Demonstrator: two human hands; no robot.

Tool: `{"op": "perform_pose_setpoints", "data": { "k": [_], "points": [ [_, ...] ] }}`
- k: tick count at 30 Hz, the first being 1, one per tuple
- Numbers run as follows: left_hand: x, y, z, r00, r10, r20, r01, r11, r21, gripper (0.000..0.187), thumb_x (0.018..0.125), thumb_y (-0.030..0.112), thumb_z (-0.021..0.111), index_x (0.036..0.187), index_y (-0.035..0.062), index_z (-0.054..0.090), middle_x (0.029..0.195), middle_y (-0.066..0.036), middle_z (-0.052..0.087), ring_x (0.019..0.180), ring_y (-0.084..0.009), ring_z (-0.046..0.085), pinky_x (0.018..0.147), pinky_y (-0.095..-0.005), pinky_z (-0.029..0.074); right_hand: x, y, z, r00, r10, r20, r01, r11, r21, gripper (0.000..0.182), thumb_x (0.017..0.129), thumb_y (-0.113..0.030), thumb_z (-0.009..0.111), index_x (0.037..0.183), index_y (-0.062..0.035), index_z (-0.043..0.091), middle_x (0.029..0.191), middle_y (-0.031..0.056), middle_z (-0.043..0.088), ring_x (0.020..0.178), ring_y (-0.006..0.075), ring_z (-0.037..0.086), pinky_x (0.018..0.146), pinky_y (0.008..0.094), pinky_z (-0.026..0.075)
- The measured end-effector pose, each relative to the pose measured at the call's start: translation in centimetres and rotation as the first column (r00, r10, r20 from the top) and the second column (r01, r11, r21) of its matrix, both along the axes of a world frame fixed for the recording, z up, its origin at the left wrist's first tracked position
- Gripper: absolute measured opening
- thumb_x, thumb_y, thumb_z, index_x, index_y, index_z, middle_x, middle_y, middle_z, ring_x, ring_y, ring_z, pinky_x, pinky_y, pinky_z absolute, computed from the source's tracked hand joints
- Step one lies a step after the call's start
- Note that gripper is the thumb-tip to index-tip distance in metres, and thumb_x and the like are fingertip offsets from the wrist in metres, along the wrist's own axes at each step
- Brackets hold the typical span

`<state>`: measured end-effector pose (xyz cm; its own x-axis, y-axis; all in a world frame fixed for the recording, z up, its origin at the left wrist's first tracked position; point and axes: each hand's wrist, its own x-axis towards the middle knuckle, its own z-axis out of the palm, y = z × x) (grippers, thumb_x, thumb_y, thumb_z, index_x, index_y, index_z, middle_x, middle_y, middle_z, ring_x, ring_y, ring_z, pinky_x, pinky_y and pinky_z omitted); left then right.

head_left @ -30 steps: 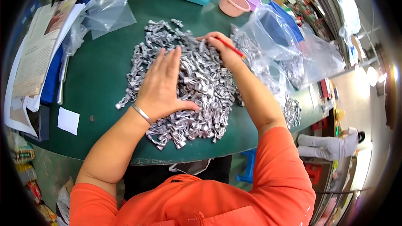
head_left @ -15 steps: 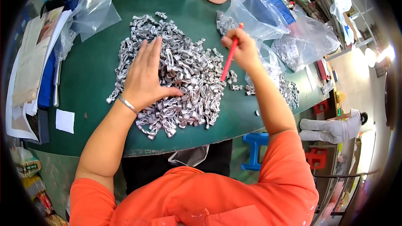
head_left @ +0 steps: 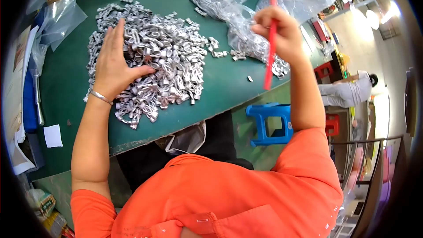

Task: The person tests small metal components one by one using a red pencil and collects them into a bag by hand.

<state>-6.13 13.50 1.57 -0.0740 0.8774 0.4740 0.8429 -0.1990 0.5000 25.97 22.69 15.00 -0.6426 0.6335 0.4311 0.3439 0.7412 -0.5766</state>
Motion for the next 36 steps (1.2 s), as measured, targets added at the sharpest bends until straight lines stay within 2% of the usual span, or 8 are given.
{"op": "perform_pose_setpoints", "data": {
  "k": [8, 12, 14, 17, 21, 29, 33, 36],
  "points": [
    [0.0, 0.0, -0.1, 1.000, 0.000, -0.010, 0.000, 1.000, -0.004, 0.114, 0.050, 0.027, 0.086, 0.143, 0.0101, 0.023, 0.141, -0.020, 0.036, 0.133, -0.0353, 0.030, 0.109, -0.0394, 0.026, 15.8, -1.9, -8.8, 0.807, -0.546, 0.225, 0.577, 0.810, -0.102, 0.020, 0.077, 0.008, 0.060, 0.074, -0.0016, 0.043, 0.065, 0.0060, 0.048, 0.065, 0.0142, 0.051, 0.067, 0.0293, 0.049],
    [-0.2, 0.0, 0.0, 0.999, -0.014, -0.046, 0.014, 1.000, 0.003, 0.108, 0.050, 0.027, 0.086, 0.140, 0.0074, 0.030, 0.140, -0.018, 0.037, 0.132, -0.0344, 0.031, 0.109, -0.0394, 0.026, 15.3, -3.6, -11.9, 0.793, -0.533, 0.296, 0.558, 0.830, -0.001, 0.020, 0.073, 0.005, 0.064, 0.074, -0.0024, 0.046, 0.065, 0.0085, 0.051, 0.063, 0.0218, 0.054, 0.061, 0.0336, 0.047],
    [-0.2, 0.0, 0.0, 0.997, -0.012, -0.073, 0.012, 1.000, 0.006, 0.104, 0.051, 0.028, 0.085, 0.138, 0.0069, 0.034, 0.140, -0.015, 0.038, 0.132, -0.0338, 0.031, 0.109, -0.0394, 0.025, 14.7, -3.6, -11.7, 0.711, -0.607, 0.356, 0.461, 0.784, 0.417, 0.020, 0.072, 0.002, 0.067, 0.075, -0.0037, 0.048, 0.066, 0.0104, 0.052, 0.066, 0.0281, 0.055, 0.058, 0.0362, 0.044],
    [-0.2, -0.1, 0.2, 0.994, -0.008, -0.105, 0.008, 1.000, -0.006, 0.106, 0.053, 0.047, 0.082, 0.138, 0.0069, 0.034, 0.140, -0.019, 0.037, 0.132, -0.0370, 0.030, 0.108, -0.0428, 0.026, 10.6, -3.4, -10.4, 0.831, -0.535, 0.152, 0.436, 0.796, 0.421, 0.019, 0.073, -0.002, 0.068, 0.076, -0.0045, 0.050, 0.070, 0.0118, 0.053, 0.069, 0.0310, 0.054, 0.058, 0.0380, 0.043],
    [-0.1, -0.1, 0.3, 0.996, 0.001, -0.089, -0.003, 1.000, -0.017, 0.103, 0.051, 0.032, 0.085, 0.137, 0.0074, 0.036, 0.140, -0.017, 0.037, 0.133, -0.0342, 0.030, 0.109, -0.0409, 0.026, 4.3, -2.6, -9.8, 0.894, -0.385, 0.228, 0.228, 0.831, 0.508, 0.016, 0.071, -0.003, 0.065, 0.075, -0.0054, 0.050, 0.071, 0.0111, 0.054, 0.071, 0.0320, 0.054, 0.061, 0.0408, 0.044],
    [-0.3, 0.0, 0.0, 0.996, -0.013, -0.087, 0.014, 1.000, 0.011, 0.102, 0.053, 0.049, 0.082, 0.135, 0.0065, 0.037, 0.138, -0.020, 0.038, 0.131, -0.0379, 0.031, 0.108, -0.0433, 0.027, 4.6, 0.8, -10.8, 0.871, -0.372, 0.320, 0.324, 0.926, 0.196, 0.021, 0.072, 0.004, 0.066, 0.077, -0.0031, 0.046, 0.071, 0.0093, 0.054, 0.068, 0.0233, 0.053, 0.063, 0.0342, 0.044],
    [-0.3, 0.1, 0.0, 0.995, -0.017, -0.094, 0.019, 1.000, 0.019, 0.102, 0.054, 0.049, 0.082, 0.135, 0.0068, 0.038, 0.138, -0.020, 0.038, 0.131, -0.0380, 0.031, 0.108, -0.0434, 0.027, 5.1, 1.4, -9.6, 0.925, -0.363, 0.111, 0.378, 0.852, -0.363, 0.023, 0.077, 0.003, 0.065, 0.074, -0.0039, 0.043, 0.071, 0.0060, 0.054, 0.063, 0.0178, 0.051, 0.061, 0.0282, 0.043],
    [-0.3, 0.0, 0.1, 0.995, -0.013, -0.095, 0.014, 1.000, 0.011, 0.102, 0.054, 0.049, 0.081, 0.135, 0.0070, 0.037, 0.138, -0.020, 0.038, 0.131, -0.0376, 0.030, 0.108, -0.0432, 0.027, 4.9, 0.7, -9.5, 0.944, -0.326, -0.044, 0.309, 0.925, -0.223, 0.024, 0.079, 0.003, 0.064, 0.074, -0.0044, 0.043, 0.071, 0.0035, 0.054, 0.066, 0.0140, 0.051, 0.063, 0.0264, 0.044]
  ]
}}
